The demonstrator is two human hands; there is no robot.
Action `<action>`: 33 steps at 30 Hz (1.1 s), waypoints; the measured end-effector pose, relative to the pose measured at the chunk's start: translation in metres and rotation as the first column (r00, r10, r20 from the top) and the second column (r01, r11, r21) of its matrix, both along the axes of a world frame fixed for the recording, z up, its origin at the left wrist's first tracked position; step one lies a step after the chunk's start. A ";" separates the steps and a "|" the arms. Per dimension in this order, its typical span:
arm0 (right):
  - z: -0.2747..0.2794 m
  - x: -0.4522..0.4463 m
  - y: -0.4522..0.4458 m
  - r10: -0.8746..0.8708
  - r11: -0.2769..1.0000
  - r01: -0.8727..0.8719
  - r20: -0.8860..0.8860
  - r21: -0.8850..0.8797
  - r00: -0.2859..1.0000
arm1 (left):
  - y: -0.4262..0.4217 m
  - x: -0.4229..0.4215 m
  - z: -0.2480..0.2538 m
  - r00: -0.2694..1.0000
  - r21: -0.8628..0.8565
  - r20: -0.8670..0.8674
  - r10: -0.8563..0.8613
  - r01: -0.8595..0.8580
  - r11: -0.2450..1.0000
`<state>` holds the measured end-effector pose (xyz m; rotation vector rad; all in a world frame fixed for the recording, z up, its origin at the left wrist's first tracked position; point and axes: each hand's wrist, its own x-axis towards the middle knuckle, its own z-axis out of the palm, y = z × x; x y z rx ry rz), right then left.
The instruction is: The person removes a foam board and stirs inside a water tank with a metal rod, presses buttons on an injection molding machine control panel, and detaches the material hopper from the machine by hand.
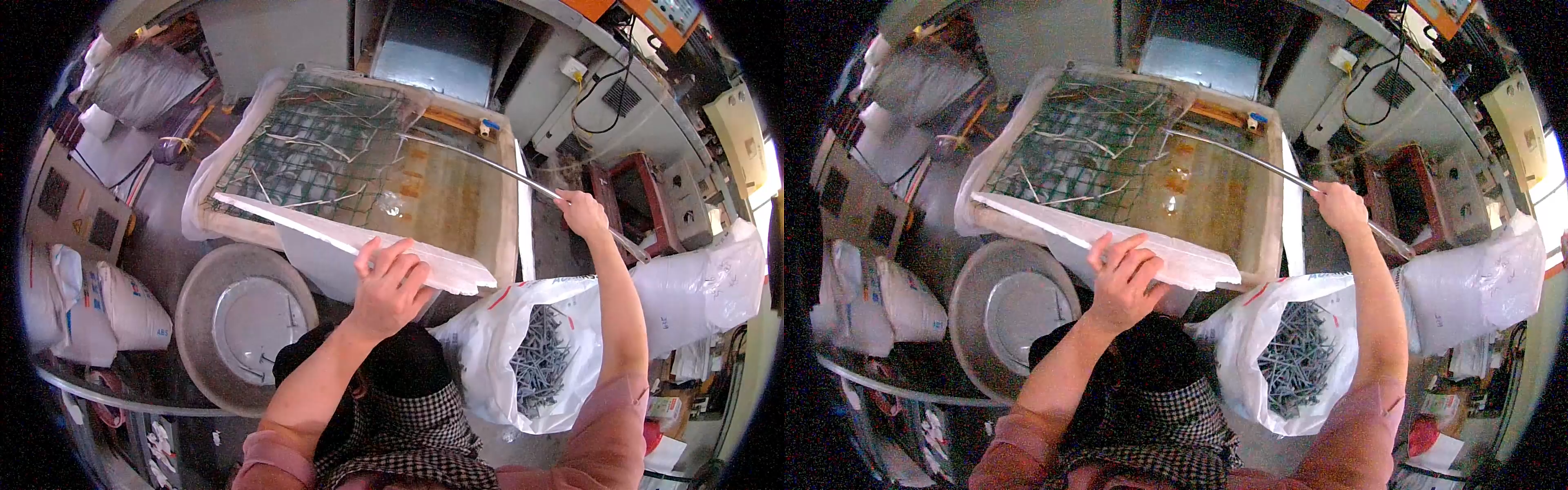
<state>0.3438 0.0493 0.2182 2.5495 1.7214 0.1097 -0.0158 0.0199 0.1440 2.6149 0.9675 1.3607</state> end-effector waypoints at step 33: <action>0.084 -0.011 -0.017 0.040 0.995 -0.011 0.286 -0.101 0.958 | -0.001 -0.001 -0.001 1.000 -0.004 0.011 -0.011 0.012 1.000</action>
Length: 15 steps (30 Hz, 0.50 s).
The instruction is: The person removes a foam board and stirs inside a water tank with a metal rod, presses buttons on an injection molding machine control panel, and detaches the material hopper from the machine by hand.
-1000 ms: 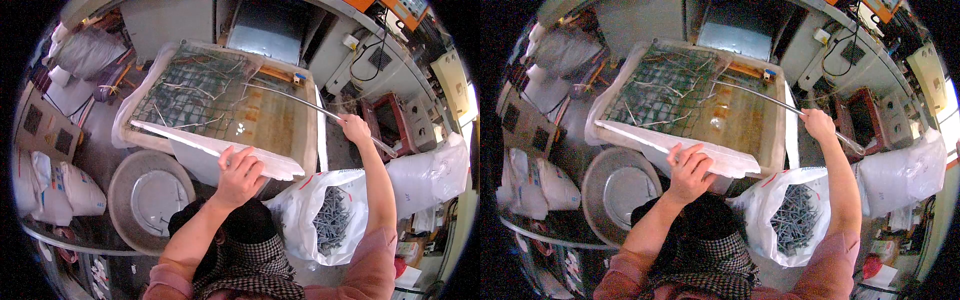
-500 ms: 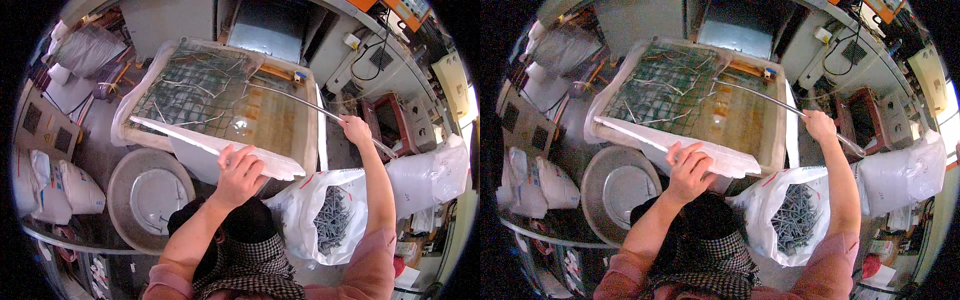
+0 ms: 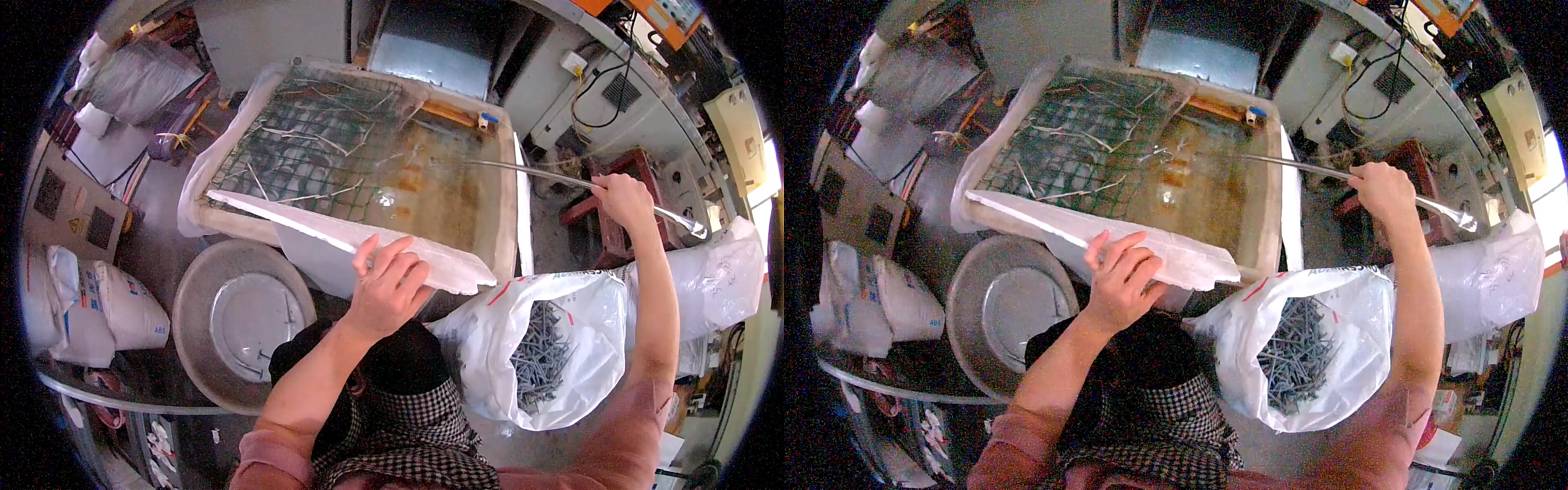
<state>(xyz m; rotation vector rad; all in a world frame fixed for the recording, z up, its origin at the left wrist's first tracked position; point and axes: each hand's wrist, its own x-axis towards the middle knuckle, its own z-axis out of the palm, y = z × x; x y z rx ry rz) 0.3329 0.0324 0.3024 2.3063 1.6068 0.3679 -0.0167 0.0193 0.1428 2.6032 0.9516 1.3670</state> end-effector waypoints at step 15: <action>-0.020 -0.017 0.020 0.059 0.997 -0.047 -0.196 0.064 0.979 | 0.001 -0.005 -0.001 1.000 0.010 -0.006 0.013 -0.013 1.000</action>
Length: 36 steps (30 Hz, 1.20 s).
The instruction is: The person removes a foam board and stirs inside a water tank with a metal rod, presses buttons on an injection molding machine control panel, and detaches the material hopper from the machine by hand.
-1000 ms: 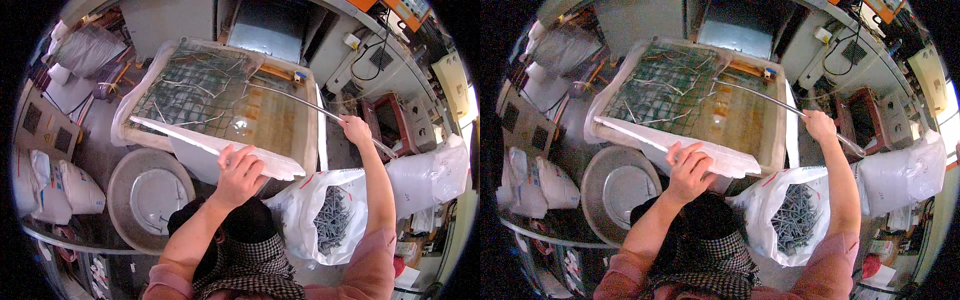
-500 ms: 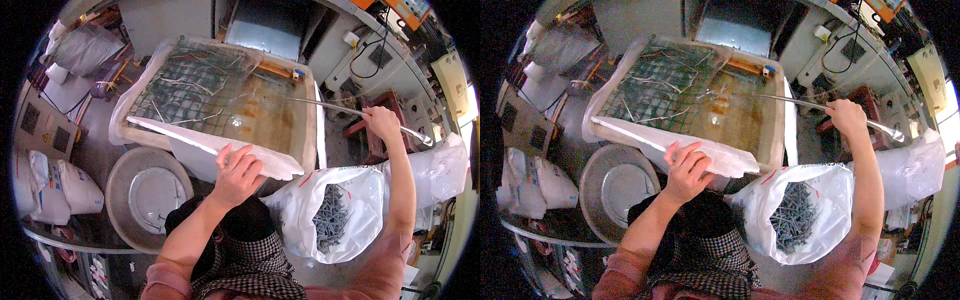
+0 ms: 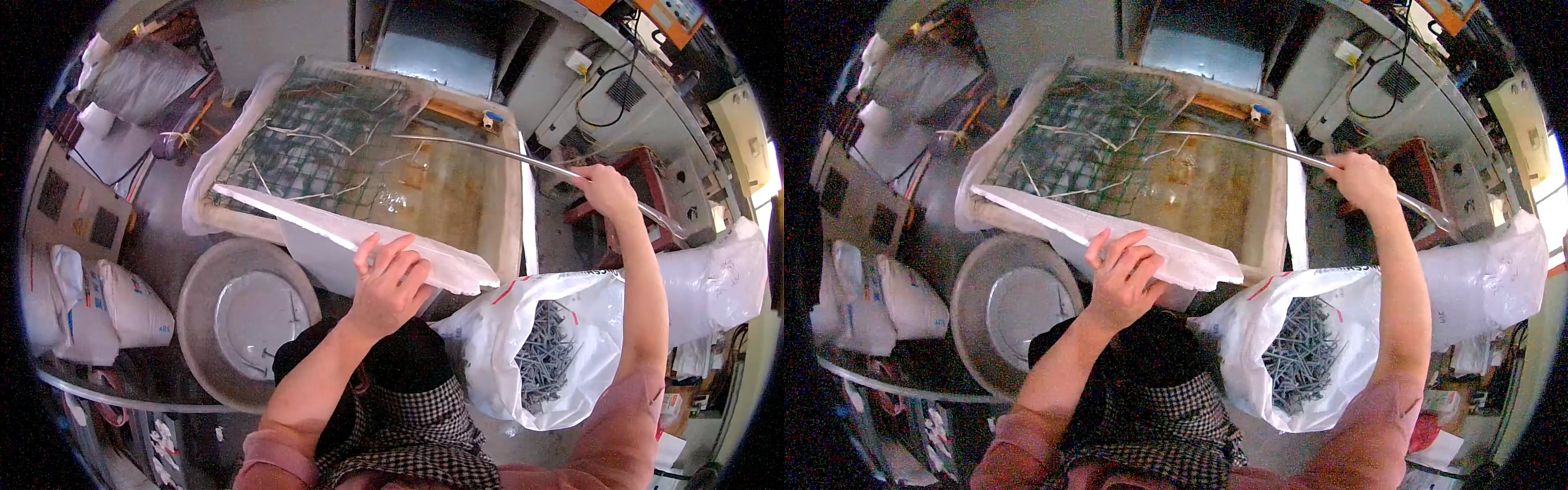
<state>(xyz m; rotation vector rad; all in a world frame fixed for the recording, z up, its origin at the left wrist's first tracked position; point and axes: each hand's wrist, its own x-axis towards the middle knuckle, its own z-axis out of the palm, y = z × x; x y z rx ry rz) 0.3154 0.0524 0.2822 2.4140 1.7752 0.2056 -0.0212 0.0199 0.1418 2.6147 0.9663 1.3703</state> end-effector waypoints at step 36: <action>-0.140 0.053 0.015 0.308 0.901 -0.417 -0.500 -0.120 0.810 | -0.010 -0.001 0.008 0.999 -0.005 -0.045 -0.017 0.017 1.000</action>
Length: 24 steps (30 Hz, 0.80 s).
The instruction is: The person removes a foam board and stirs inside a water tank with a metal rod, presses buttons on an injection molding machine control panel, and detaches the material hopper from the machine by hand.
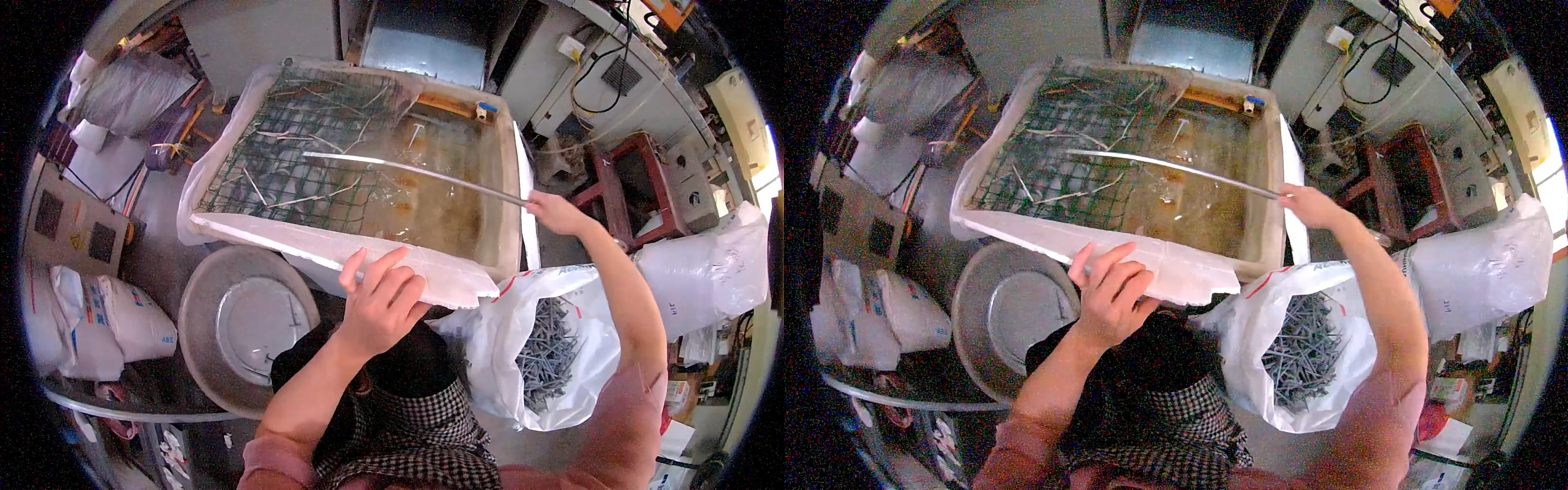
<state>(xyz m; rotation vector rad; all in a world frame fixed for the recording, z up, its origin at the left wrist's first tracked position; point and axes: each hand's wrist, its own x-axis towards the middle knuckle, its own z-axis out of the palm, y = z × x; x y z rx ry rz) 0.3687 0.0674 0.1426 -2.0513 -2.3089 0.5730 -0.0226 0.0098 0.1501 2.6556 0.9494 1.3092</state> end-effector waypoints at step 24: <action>-0.256 -0.145 0.241 0.247 0.888 -0.249 -0.056 -0.388 0.967 | 0.024 -0.016 0.006 0.978 0.051 -0.203 -0.050 0.062 0.997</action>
